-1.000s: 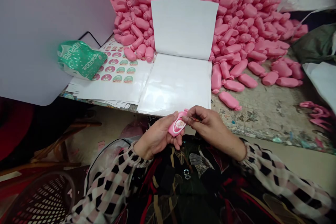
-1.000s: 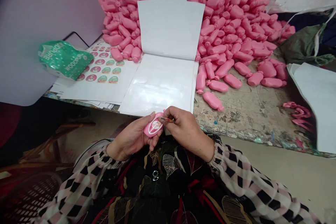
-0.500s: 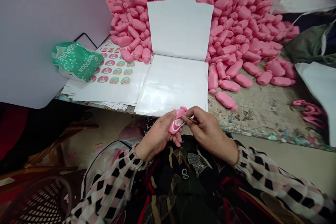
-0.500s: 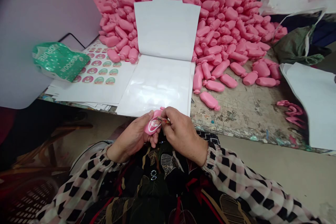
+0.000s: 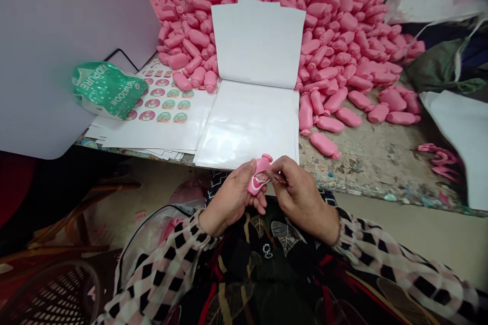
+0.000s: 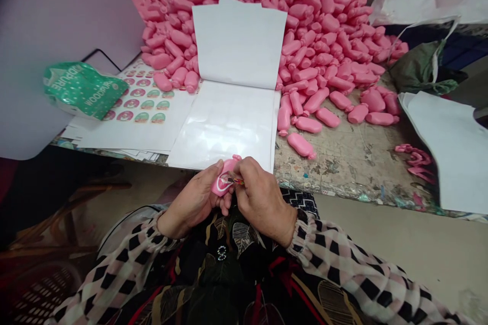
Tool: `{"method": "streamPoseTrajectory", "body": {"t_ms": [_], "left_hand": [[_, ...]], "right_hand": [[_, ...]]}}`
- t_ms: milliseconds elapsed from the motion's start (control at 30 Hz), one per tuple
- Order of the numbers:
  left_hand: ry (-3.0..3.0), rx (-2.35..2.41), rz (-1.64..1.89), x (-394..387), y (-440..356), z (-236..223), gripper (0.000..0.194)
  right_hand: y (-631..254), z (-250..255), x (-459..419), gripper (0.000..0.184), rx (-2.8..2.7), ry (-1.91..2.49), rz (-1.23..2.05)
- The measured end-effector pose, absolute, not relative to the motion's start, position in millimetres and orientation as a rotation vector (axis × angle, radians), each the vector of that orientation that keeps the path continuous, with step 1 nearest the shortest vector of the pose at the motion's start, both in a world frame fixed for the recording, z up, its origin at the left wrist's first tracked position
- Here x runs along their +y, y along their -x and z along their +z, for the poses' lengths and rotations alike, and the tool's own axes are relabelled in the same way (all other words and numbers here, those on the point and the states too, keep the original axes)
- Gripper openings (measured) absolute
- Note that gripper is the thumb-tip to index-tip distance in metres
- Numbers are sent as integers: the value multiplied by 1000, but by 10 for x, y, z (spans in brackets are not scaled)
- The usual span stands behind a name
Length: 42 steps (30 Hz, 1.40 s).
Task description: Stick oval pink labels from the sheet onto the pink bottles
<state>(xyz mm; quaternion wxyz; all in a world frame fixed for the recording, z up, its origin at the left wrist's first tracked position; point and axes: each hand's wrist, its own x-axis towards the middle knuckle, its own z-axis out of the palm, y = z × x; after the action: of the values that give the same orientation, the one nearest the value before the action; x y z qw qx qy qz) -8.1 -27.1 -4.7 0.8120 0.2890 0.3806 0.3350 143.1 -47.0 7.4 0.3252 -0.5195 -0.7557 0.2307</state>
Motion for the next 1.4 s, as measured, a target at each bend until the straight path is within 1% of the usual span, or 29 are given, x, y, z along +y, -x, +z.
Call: {"method": "streamPoseTrajectory", "body": {"t_ms": [267, 567, 767, 1000, 1400], "left_hand": [[-637, 824, 704, -287, 44, -42, 41], [-709, 832, 721, -291, 33, -61, 36], [-627, 826, 639, -285, 7, -46, 42], [-654, 818, 607, -284, -16, -84, 44], [-718, 825, 603, -297, -14, -46, 40]], "right_hand": [[-1439, 106, -534, 18, -1928, 1375, 649], [-1458, 134, -558, 14, -1899, 1391, 642], [-1450, 191, -560, 6, -1728, 1462, 819], [-1464, 159, -560, 10, -1640, 1518, 862], [-1482, 164, -545, 13, -1617, 1592, 916]]}}
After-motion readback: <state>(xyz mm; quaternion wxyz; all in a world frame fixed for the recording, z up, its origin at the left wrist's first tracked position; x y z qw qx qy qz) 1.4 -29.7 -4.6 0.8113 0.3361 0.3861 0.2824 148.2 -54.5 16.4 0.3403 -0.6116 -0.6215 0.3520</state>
